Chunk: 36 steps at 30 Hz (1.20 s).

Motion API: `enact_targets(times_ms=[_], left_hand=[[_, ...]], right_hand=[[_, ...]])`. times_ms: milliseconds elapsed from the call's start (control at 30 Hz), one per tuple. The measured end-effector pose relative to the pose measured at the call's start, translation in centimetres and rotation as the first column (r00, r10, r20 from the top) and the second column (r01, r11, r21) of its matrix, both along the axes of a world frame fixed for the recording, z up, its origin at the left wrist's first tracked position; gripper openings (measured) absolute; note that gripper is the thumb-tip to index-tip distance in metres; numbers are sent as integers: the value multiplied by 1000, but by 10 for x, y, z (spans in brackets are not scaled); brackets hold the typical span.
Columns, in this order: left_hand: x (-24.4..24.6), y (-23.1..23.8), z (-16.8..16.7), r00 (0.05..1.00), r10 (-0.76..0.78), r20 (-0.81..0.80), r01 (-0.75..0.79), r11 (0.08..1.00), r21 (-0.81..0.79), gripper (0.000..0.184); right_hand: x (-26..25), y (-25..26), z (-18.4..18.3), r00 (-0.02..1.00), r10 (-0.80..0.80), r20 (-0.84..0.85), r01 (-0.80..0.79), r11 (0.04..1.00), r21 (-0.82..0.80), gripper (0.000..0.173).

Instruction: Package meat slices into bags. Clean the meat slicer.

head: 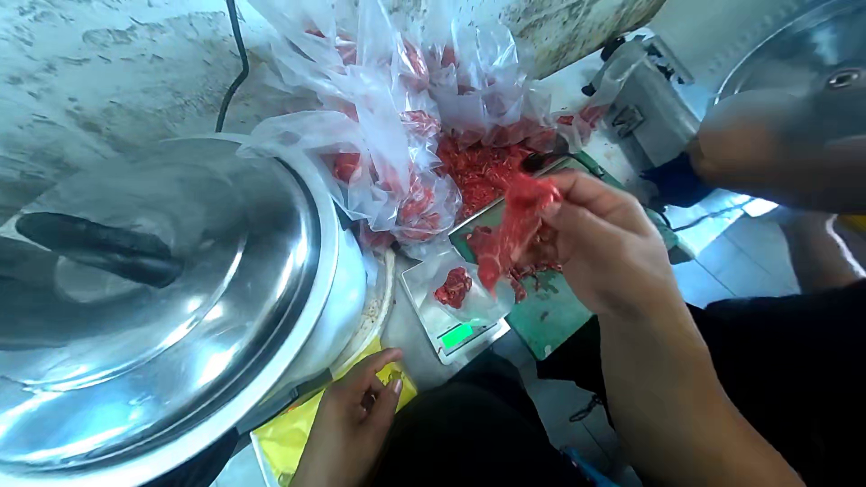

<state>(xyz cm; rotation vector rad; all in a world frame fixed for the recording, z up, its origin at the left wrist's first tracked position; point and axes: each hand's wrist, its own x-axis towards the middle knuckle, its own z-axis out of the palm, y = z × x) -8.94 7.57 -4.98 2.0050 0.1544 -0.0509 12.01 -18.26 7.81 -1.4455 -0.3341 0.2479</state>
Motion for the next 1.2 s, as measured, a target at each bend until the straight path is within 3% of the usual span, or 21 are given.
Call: enact_targets(times_ms=[67,167,333,433,533,600,700,833,1033,1100,1200], left_hand=[[2,10,-7,1000,-20,-1,20,1000,12,34],[5,19,-7,1000,-1,0,0,1000,-28,34],[2,19,-19,1000,-15,8,15,998,-54,34],[-5,17,-21,999,-30,-12,29,997,-66,34],[-15,17,-23,998,-32,-48,29,998,-61,34],[-20,18,-26,998,-28,-49,24,998,-62,34],[-26,22,-27,999,13,-36,-16,997,-71,35],[-31,22,-27,997,56,-44,-58,997,-59,35],[-37,18,-29,993,83,-82,-86,996,-34,36],[-40,16,-35,986,72,-151,-67,997,39,36],[-44,23,-48,927,-2,-375,81,978,195,34]], right_hand=[[-22,1,-9,998,-12,54,16,997,-76,22],[-45,7,-23,977,1,213,73,937,-341,24],[-53,16,-61,845,347,407,124,612,-781,24],[-49,23,-74,824,399,402,211,442,-872,18],[-41,37,-76,903,298,308,212,314,-925,14],[-38,46,-70,948,230,218,158,252,-955,19],[-40,48,-59,958,218,184,118,288,-950,27],[-50,31,-50,922,200,331,218,440,-871,16],[-58,14,-51,826,125,549,363,628,-688,18],[-61,13,-51,816,127,564,356,658,-664,18],[-65,9,-50,827,141,545,322,676,-663,18]])
